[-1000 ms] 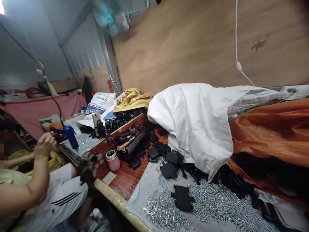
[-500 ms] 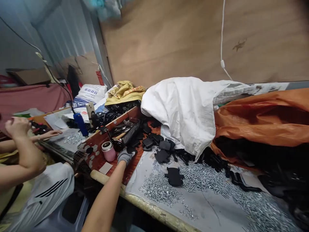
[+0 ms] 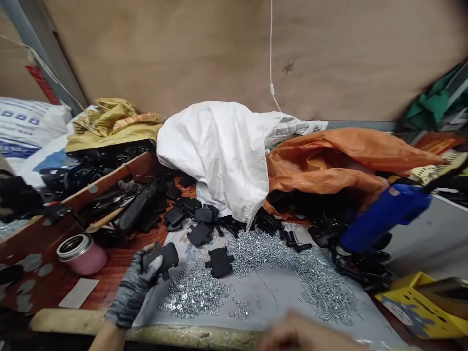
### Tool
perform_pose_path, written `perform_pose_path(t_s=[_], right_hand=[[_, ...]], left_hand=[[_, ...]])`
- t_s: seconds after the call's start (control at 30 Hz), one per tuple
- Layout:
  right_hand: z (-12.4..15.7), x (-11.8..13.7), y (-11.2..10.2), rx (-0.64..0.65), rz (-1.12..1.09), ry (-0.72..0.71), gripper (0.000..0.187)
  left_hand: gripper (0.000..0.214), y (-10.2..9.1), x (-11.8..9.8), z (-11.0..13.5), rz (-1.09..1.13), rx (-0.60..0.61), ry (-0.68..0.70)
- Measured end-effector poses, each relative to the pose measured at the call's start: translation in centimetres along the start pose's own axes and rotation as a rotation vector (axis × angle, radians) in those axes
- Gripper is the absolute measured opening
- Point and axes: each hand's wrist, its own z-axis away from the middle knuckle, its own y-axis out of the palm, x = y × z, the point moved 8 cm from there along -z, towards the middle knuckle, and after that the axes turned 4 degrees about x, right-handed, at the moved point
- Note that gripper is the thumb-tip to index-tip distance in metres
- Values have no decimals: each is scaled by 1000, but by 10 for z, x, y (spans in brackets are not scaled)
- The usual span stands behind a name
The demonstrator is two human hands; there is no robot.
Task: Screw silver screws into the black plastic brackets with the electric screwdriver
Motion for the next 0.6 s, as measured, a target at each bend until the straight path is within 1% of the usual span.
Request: perform_pose_path(t_s=[0.07,0.13,0.2,0.23,0.33,0.4,0.47,0.53,0.6], right_hand=[[-51,-10,-25,-42,74,40,32],[-98,-23,-42,-81,155,108,28],[-131,-36,-47,-86,234,189,23],[-142,-41,-45,-83,268,222,22],[-157,-51,-35,-84,335,276,24],[-156,-54,-31,-112,347,283,25],[-153,-54,-29,-156,333,262,21],[-149,-50,-30,-209,295,218,17],[-144,-44,-38,-284,230,162,20]], left_hand=[[66,10,4,15,52,-16,-41],[61,20,12,26,79,-20,-93],[58,34,19,36,148,22,-142],[57,41,20,41,186,50,-154],[57,62,19,55,283,137,-168],[61,73,17,62,344,174,-187],[65,80,17,65,409,191,-201],[65,79,17,62,415,185,-183],[62,65,16,53,330,142,-108]])
